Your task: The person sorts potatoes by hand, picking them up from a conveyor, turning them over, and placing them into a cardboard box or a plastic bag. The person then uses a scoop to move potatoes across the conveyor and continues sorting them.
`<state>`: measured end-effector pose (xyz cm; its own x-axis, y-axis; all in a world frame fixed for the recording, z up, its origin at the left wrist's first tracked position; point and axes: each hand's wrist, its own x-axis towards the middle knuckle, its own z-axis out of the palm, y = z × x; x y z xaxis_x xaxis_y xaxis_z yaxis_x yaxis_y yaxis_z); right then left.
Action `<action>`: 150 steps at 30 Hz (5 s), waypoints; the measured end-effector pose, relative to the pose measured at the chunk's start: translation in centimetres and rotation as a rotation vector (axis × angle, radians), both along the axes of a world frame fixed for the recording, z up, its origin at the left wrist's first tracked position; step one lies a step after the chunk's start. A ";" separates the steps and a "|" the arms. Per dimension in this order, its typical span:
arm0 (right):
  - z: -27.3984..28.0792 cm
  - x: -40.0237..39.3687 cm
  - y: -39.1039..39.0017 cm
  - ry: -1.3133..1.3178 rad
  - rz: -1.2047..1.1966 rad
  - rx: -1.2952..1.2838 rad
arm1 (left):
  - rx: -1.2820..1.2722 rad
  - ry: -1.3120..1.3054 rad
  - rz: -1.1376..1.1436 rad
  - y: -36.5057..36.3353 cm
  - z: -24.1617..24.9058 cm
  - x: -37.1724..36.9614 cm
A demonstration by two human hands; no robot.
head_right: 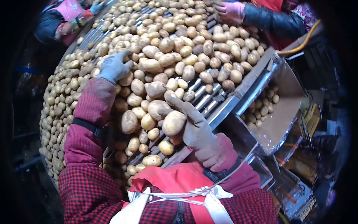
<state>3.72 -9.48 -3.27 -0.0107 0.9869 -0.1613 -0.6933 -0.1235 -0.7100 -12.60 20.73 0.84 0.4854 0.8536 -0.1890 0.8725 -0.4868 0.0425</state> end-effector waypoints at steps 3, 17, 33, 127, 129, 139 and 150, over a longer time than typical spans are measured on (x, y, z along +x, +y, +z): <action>-0.7 -0.2 -0.4 -0.143 -0.068 0.319 | 0.009 -0.018 -0.015 -0.7 1.0 -0.2; -1.2 -0.9 -1.0 0.374 -0.047 0.177 | -0.219 -0.718 -0.764 -17.8 5.3 2.0; 0.0 3.3 -9.1 0.350 -0.299 0.188 | -0.283 -0.635 -1.048 -24.5 4.3 11.1; 4.4 1.2 -2.8 0.458 -0.014 0.147 | -0.756 -1.417 0.099 -26.7 1.9 3.2; 4.9 0.8 -2.5 0.429 -0.052 0.103 | -0.907 -1.699 0.265 -27.1 1.0 3.8; 4.5 1.6 -1.2 0.241 -0.114 0.254 | -1.051 -1.914 0.342 -22.4 1.2 4.2; 2.9 2.8 -1.3 -1.119 -0.341 0.320 | -1.116 -1.664 0.241 -25.7 1.8 5.6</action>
<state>6.49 -10.81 -0.39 0.2470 0.9085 0.3371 0.3603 0.2368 -0.9023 -7.02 -4.94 2.61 0.6265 0.7641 -0.1533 -0.2964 0.4155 0.8599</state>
